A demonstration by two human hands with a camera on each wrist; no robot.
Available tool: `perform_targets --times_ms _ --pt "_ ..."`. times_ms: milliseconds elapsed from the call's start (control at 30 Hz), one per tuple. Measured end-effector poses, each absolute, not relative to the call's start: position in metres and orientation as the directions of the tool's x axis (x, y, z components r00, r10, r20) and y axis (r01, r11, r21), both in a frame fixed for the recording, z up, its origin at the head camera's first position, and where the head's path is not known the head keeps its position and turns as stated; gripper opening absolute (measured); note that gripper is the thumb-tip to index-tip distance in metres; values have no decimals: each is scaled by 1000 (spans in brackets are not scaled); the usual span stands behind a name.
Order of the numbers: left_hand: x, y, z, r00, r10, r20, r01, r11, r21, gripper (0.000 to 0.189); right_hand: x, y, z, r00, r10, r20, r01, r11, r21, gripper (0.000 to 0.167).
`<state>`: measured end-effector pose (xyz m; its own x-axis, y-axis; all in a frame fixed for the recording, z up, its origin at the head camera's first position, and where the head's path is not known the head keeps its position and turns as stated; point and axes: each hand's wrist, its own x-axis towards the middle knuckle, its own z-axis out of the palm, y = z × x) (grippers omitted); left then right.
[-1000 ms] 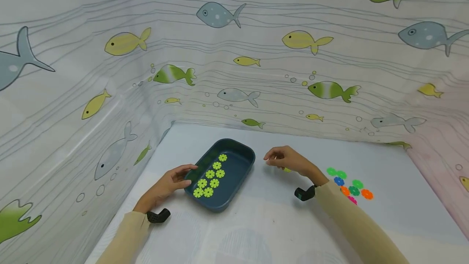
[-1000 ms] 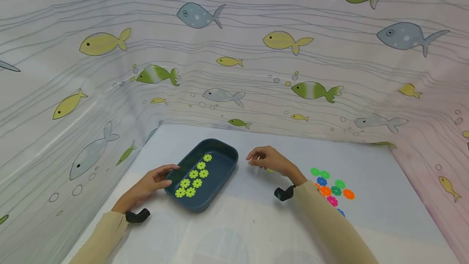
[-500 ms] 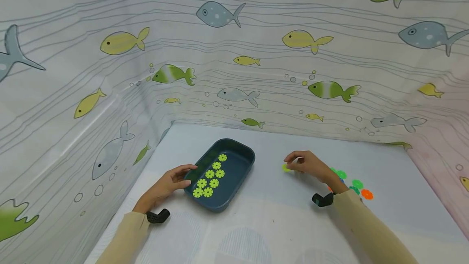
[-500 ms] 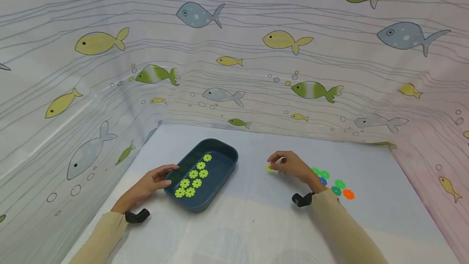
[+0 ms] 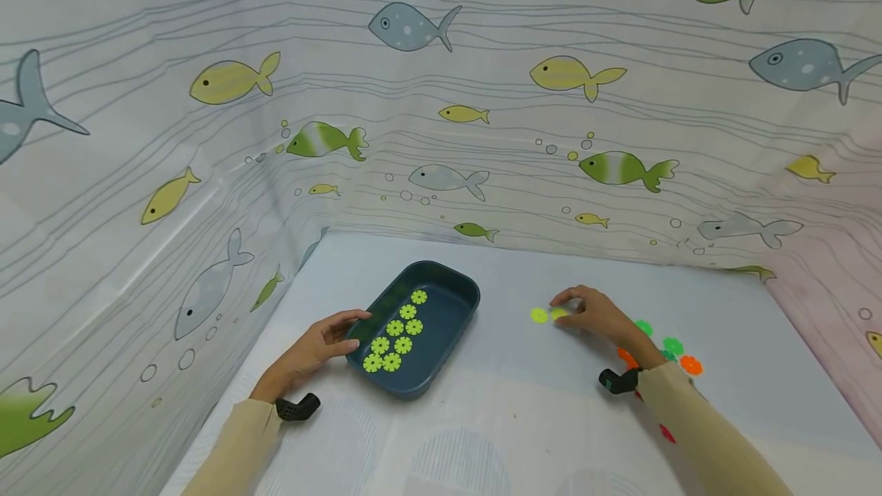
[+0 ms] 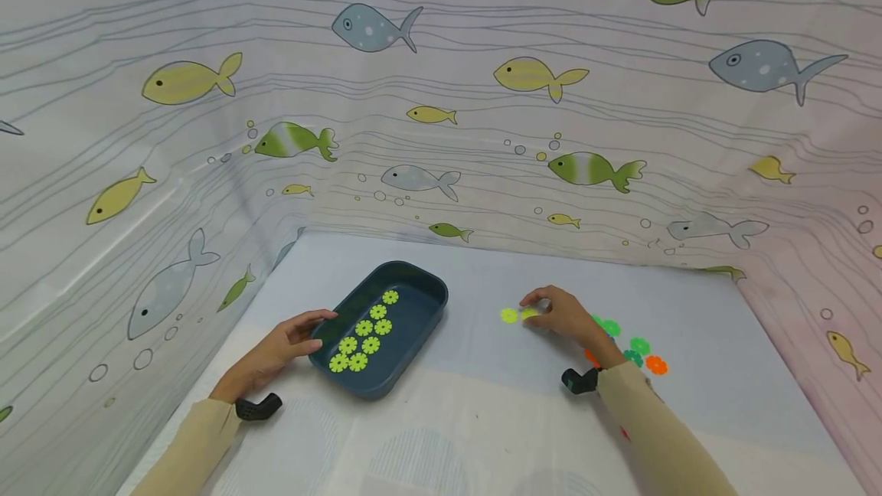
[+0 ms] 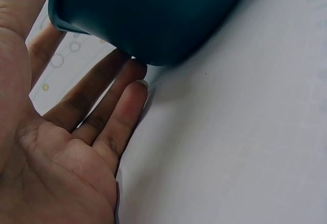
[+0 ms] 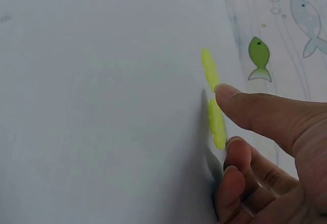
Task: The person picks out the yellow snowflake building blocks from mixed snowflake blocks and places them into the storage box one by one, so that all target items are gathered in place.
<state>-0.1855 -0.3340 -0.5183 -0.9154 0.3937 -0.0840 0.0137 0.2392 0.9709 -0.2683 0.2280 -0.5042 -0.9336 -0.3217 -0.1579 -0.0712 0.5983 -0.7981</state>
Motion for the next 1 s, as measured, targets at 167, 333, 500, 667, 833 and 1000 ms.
perform_targets --times_ms 167,333,500,667,833,1000 --pt "-185 -333 -517 -916 393 -85 10 233 972 52 -269 231 -506 -939 -311 -146 -88 629 -772 35" --pt "-185 -333 -518 -916 394 -78 14 226 974 52 -272 232 -508 -933 -322 -158 -102 660 -745 34" --pt "-185 -332 -517 -916 394 -71 23 230 973 52 -273 231 -506 -929 -328 -174 -102 676 -730 32" --pt "-186 -333 -517 -914 398 -74 24 237 971 52 -273 230 -503 -926 -318 -205 -64 665 -744 33" --pt "-187 -335 -518 -907 418 -50 57 240 969 52 -272 228 -499 -920 -309 -241 -28 666 -746 31" --pt "-187 -336 -520 -908 416 -43 64 241 969 52 -272 227 -496 -913 -330 -241 -45 668 -743 27"
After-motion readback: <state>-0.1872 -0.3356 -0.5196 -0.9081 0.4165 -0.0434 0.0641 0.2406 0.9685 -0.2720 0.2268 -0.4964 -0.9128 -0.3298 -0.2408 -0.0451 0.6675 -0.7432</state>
